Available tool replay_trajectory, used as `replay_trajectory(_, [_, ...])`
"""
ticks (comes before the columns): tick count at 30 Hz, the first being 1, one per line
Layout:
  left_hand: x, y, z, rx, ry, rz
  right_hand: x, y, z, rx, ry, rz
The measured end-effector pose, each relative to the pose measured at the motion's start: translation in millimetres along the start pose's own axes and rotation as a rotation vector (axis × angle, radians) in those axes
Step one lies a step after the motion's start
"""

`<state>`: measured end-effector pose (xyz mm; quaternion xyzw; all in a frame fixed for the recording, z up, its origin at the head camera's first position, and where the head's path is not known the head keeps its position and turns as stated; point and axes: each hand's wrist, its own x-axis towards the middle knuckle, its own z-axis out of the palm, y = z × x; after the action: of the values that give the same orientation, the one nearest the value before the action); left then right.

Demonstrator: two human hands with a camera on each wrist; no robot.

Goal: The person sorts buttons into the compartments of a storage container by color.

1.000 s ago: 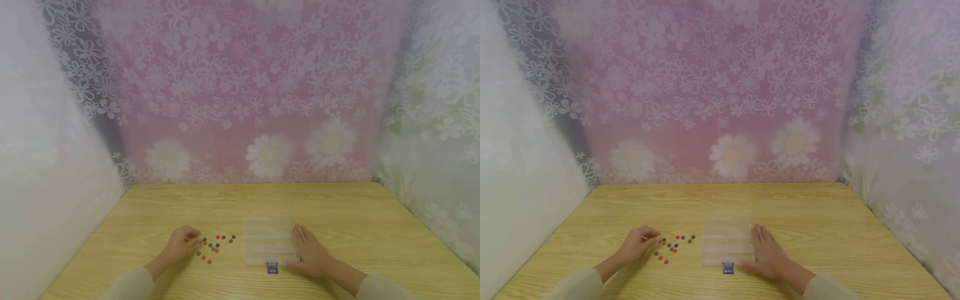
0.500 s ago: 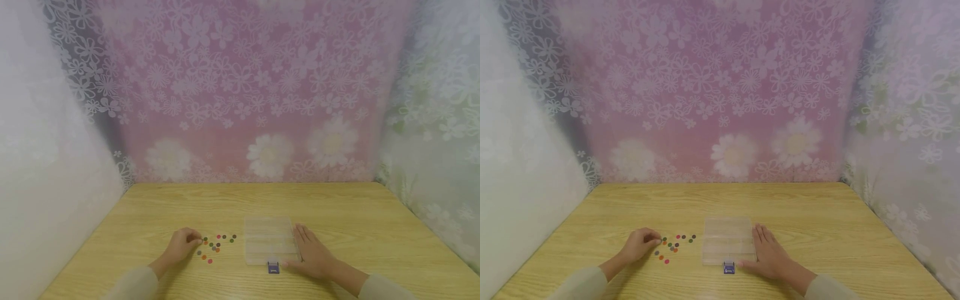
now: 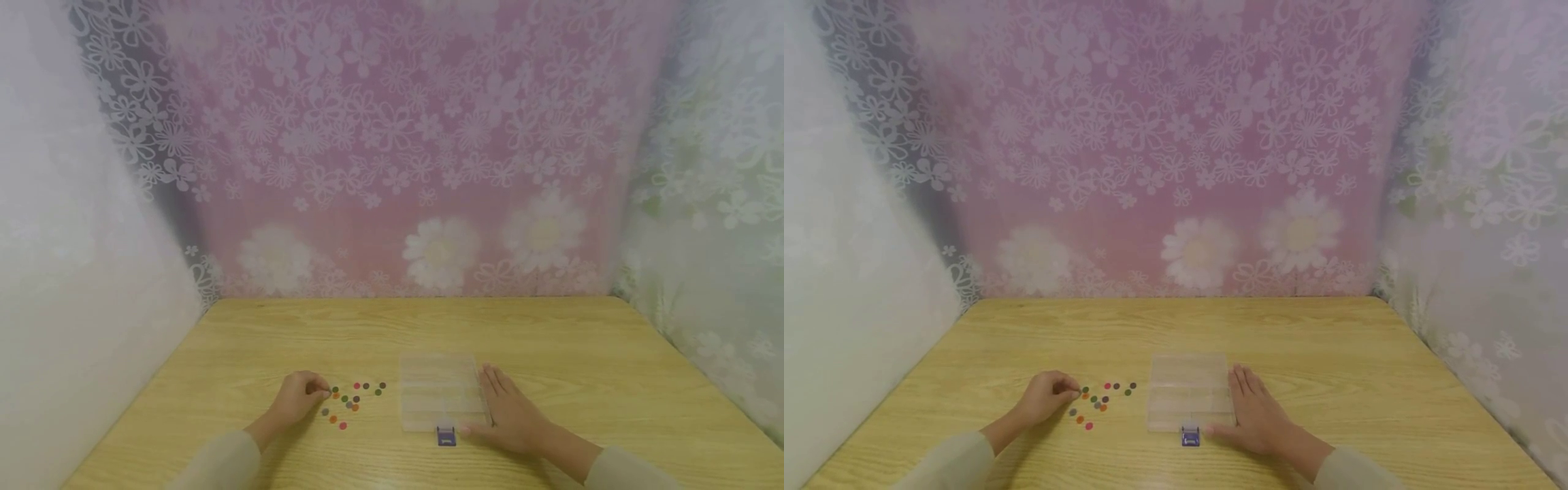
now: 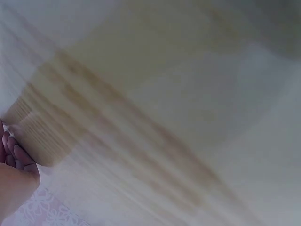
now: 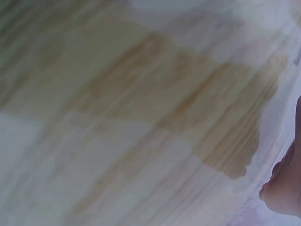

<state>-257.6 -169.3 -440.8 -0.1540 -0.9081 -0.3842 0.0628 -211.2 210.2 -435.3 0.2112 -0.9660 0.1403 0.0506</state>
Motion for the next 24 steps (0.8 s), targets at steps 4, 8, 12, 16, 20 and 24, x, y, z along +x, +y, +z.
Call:
replay_trajectory(4, [-0.2, 0.3, -0.2, -0.009, -0.002, -0.009, 0.1, 0.4, -0.3, -0.001, -0.007, -0.005])
replay_trajectory(8, [0.0, -0.3, -0.3, -0.008, 0.001, -0.003, 0.1, 1.0, 0.3, -0.001, -0.007, -0.003])
replay_trajectory(12, [-0.6, -0.3, -1.5, -0.004, -0.004, 0.002, 0.7, 2.9, 3.6, 0.003, -0.007, 0.011])
replay_trajectory(16, [-1.3, 0.7, -2.5, 0.006, -0.001, 0.000, 1.2, 3.8, 5.1, 0.001, 0.001, 0.015])
replay_trajectory(20, [-1.1, 2.1, -3.8, 0.003, -0.002, -0.001, 0.7, 4.1, 5.6, -0.003, -0.001, 0.015])
replay_trajectory(24, [-1.2, 4.4, -5.6, 0.001, -0.005, -0.006, 0.5, 3.6, 4.9, -0.001, 0.002, 0.010])
